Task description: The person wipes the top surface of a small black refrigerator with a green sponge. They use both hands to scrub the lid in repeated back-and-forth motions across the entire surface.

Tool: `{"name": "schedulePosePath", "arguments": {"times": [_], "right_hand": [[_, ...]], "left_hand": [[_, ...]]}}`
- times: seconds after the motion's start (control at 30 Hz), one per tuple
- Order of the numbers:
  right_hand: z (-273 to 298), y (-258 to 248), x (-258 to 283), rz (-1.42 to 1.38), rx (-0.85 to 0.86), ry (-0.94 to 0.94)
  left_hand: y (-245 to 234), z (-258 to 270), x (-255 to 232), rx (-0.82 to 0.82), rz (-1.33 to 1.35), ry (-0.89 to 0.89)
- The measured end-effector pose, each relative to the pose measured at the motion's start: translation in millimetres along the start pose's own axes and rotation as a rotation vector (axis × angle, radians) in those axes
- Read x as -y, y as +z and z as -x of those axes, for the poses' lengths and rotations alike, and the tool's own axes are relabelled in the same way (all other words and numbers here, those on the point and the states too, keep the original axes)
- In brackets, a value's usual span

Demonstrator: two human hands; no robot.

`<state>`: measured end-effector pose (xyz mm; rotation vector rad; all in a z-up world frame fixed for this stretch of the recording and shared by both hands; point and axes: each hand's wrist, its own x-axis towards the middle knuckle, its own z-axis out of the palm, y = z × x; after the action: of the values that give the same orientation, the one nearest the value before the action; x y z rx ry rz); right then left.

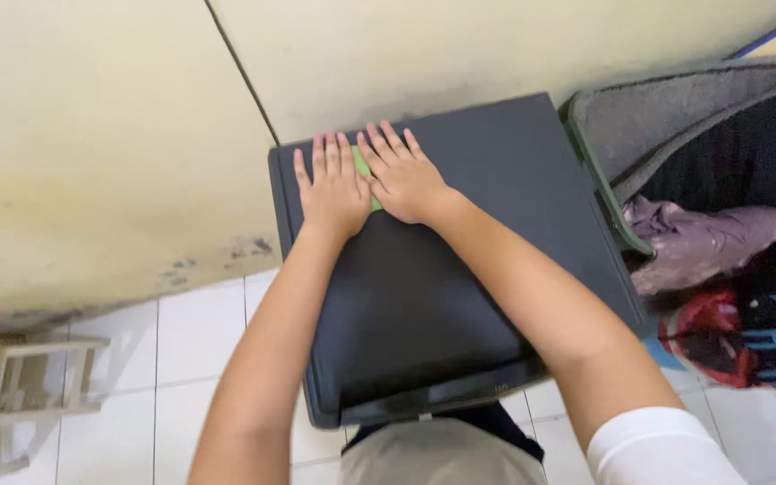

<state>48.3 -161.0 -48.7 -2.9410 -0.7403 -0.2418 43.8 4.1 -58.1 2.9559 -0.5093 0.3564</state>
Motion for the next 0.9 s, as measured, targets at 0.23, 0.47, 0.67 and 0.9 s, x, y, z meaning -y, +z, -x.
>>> {"name": "schedulePosePath", "arguments": {"times": [0.23,0.47,0.67,0.9], "right_hand": [[38,-7,2,-0.002,0.006,0.064],[175,-80,49,-0.004,0.009,-0.039],[212,-85,39,0.037,0.039,-0.077],[86,-29,-39,-0.009,0.000,-0.030]], "left_hand": [[-14,16,-26,0.097,0.059,-0.013],[-73,132,-99,0.043,0.018,0.163],[-81,155,-131,0.000,-0.010,0.182],[-14,25,-84,0.028,0.036,0.092]]}}
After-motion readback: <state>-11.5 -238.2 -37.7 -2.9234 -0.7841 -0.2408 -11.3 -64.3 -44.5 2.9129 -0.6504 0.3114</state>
